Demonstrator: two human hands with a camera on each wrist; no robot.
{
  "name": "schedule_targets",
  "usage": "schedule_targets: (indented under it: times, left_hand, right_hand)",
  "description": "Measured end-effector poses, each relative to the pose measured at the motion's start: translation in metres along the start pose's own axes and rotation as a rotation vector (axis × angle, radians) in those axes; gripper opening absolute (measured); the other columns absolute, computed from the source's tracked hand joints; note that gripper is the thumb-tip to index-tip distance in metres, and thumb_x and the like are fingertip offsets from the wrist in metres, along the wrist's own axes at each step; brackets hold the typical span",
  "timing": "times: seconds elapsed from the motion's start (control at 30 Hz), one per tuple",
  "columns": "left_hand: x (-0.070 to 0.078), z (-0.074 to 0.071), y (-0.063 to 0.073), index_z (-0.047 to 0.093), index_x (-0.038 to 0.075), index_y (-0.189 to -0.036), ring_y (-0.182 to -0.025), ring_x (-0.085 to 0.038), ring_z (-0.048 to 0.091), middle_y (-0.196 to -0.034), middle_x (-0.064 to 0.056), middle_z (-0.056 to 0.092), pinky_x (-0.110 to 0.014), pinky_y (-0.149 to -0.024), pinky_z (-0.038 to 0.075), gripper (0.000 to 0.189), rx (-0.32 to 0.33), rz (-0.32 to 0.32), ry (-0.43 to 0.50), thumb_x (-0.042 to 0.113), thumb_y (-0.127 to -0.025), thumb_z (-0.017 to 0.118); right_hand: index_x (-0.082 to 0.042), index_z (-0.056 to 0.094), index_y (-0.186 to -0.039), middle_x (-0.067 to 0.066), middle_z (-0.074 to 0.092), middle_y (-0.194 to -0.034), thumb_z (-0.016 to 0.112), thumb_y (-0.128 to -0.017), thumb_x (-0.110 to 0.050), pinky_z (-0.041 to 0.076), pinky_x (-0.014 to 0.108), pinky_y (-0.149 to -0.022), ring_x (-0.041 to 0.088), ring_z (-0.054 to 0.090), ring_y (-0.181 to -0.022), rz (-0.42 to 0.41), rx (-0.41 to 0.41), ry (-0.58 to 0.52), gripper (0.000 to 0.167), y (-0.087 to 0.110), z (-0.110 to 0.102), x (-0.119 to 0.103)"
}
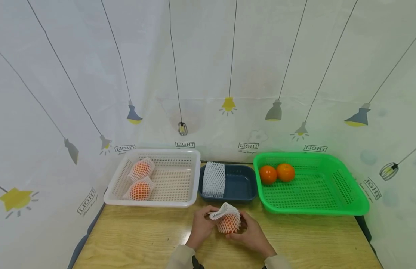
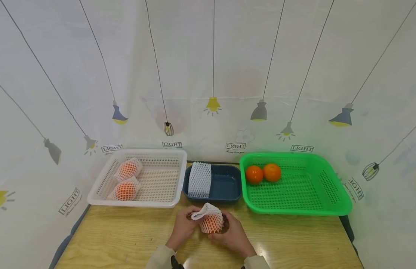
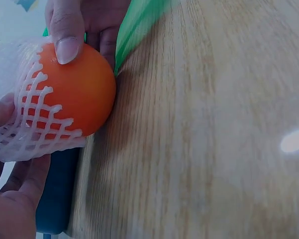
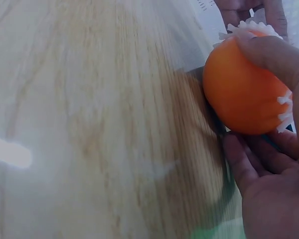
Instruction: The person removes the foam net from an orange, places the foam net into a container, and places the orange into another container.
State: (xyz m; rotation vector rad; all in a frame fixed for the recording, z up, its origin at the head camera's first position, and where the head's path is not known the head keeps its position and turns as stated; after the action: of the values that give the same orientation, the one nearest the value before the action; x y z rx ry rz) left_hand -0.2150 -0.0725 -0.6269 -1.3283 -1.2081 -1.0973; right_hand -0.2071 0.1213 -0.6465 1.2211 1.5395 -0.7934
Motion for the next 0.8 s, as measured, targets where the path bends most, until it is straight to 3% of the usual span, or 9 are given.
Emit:
schedule_targets:
  times: [0.17,0.33,0.5,0.67,0.8]
  left_hand:
    - [-0.002,0.000,-0.003,0.077,0.013,-0.098,-0.089,-0.003,0.067,-0.100,-0.006,0.077,-0.019,-0.079,0.055,0.019,-0.036,-0.071,-0.018,0.024,-0.084,0.085]
    - [0.006,-0.002,-0.008,0.076,0.013,-0.107,-0.090,-0.006,0.064,-0.105,-0.003,0.076,-0.020,-0.077,0.054,0.029,-0.043,-0.121,-0.069,0.034,-0.088,0.082]
    - [0.021,-0.002,-0.014,0.072,0.010,-0.123,-0.099,-0.012,0.068,-0.118,-0.007,0.074,-0.020,-0.081,0.057,0.037,-0.073,-0.092,-0.077,0.033,-0.095,0.074]
    - [0.040,0.001,-0.026,0.067,0.013,-0.131,-0.112,-0.017,0.067,-0.128,-0.005,0.071,-0.026,-0.093,0.057,0.034,-0.119,-0.025,-0.113,0.029,-0.102,0.065]
    - [0.053,0.002,-0.040,0.067,0.014,-0.128,-0.105,-0.015,0.066,-0.122,-0.003,0.072,-0.030,-0.088,0.058,0.028,-0.115,-0.011,-0.218,0.027,-0.103,0.062]
  right_hand:
    - [-0.008,0.055,-0.141,0.014,0.066,-0.131,0.095,-0.071,-0.018,0.057,0.024,-0.094,0.024,0.066,-0.118,0.018,0.019,-0.032,0.081,0.001,0.001,0.000]
    - [-0.006,0.055,-0.140,0.014,0.065,-0.132,0.095,-0.071,-0.024,0.057,0.033,-0.099,0.028,0.064,-0.122,0.039,0.025,0.026,0.082,0.001,-0.001,0.000]
    - [-0.005,0.054,-0.142,0.014,0.065,-0.134,0.095,-0.071,-0.027,0.058,0.036,-0.099,0.027,0.064,-0.121,0.047,0.026,0.047,0.085,0.003,-0.001,-0.002]
    - [-0.008,0.054,-0.143,0.013,0.064,-0.134,0.096,-0.071,-0.026,0.058,0.035,-0.098,0.026,0.064,-0.121,0.044,0.026,0.040,0.085,0.003,-0.001,-0.003]
    - [-0.008,0.054,-0.142,0.015,0.063,-0.135,0.095,-0.071,-0.026,0.059,0.036,-0.098,0.027,0.064,-0.120,0.035,0.017,0.049,0.084,0.002,-0.002,-0.003]
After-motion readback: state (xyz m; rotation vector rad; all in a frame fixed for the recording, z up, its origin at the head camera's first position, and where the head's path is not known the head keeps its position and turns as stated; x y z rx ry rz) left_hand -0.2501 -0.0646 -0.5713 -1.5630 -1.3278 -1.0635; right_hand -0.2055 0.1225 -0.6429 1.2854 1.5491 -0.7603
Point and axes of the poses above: each hand's wrist, its own y-axis away from the middle knuckle, its own z-axis out of the palm, x = y × z, the point moved 5 cm from there along -y, towards the middle knuckle
